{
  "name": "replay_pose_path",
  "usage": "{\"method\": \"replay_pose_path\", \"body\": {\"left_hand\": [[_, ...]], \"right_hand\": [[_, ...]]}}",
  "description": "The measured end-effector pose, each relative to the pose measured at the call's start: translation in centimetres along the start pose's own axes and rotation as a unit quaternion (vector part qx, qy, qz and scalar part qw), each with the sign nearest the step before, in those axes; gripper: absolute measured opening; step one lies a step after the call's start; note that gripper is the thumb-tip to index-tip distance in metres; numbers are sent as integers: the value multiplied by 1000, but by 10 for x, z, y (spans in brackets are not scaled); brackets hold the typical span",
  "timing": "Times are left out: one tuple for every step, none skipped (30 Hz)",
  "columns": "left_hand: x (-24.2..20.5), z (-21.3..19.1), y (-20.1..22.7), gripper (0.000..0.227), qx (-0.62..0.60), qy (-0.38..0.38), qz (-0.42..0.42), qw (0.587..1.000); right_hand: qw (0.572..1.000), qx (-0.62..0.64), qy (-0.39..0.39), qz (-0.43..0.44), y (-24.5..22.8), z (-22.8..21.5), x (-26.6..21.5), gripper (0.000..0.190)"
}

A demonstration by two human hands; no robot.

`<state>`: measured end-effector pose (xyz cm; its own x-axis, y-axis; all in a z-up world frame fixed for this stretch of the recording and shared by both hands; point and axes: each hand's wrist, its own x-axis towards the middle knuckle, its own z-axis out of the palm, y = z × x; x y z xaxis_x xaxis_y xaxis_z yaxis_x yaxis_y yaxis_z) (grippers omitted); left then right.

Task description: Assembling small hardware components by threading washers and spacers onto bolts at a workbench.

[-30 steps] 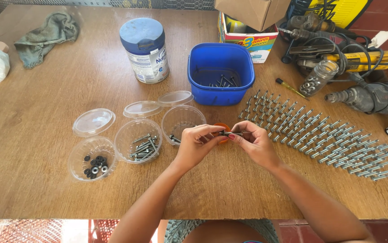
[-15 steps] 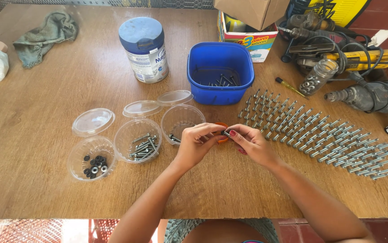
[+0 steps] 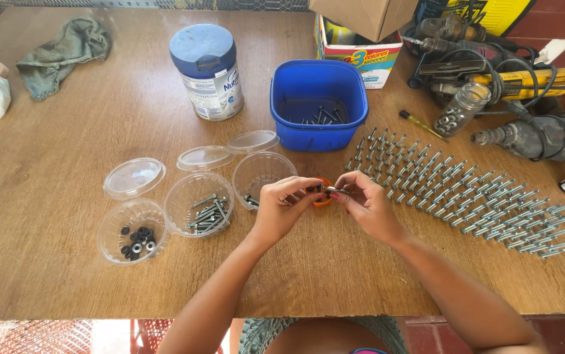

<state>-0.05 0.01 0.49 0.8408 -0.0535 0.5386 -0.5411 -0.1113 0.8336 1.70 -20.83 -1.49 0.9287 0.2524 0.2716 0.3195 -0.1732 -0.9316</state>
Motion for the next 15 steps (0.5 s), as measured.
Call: {"method": "replay_pose_path", "body": {"left_hand": [[1, -2, 1, 21, 0, 0, 0, 1000], [2, -3, 1, 21, 3, 6, 1, 1000], [2, -5, 2, 21, 5, 13, 3, 1000], [3, -4, 1, 21, 4, 13, 2, 1000], [3, -4, 0, 22, 3, 17, 3, 1000], [3, -4, -1, 23, 2, 21, 3, 1000], [3, -4, -1, 23, 2, 23, 3, 1000], [3, -3, -2, 23, 3, 27, 5, 1000], [3, -3, -3, 23, 5, 31, 8, 999], [3, -2, -2, 23, 5, 33, 8, 999], [3, -2, -2, 23, 8, 34, 11, 999], [3, -2, -1, 23, 11, 35, 14, 999], [3, -3, 1, 23, 13, 38, 13, 999], [4, -4, 3, 22, 19, 40, 21, 999], [3, -6, 6, 22, 26, 45, 27, 998]], "right_hand": [[1000, 0, 0, 1, -3, -1, 2, 16], [997, -56, 27, -40, -6, -3, 4, 14], [989, -112, 53, -80, -9, -4, 6, 14], [989, -112, 53, -79, -8, -4, 6, 14], [983, -138, 62, -107, -7, -4, 7, 12], [975, -164, 71, -135, -6, -4, 8, 11], [975, -165, 70, -135, -5, -4, 8, 11], [969, -181, 72, -149, -5, -4, 8, 11], [964, -197, 74, -163, -4, -4, 9, 12], [964, -197, 73, -164, -5, -4, 9, 12], [962, -200, 77, -171, -6, -4, 9, 11], [959, -204, 82, -178, -6, -3, 9, 11], [960, -202, 78, -178, -7, -4, 9, 11], [956, -214, 83, -184, -8, -5, 8, 12], [952, -225, 86, -189, -8, -4, 9, 13]]}}
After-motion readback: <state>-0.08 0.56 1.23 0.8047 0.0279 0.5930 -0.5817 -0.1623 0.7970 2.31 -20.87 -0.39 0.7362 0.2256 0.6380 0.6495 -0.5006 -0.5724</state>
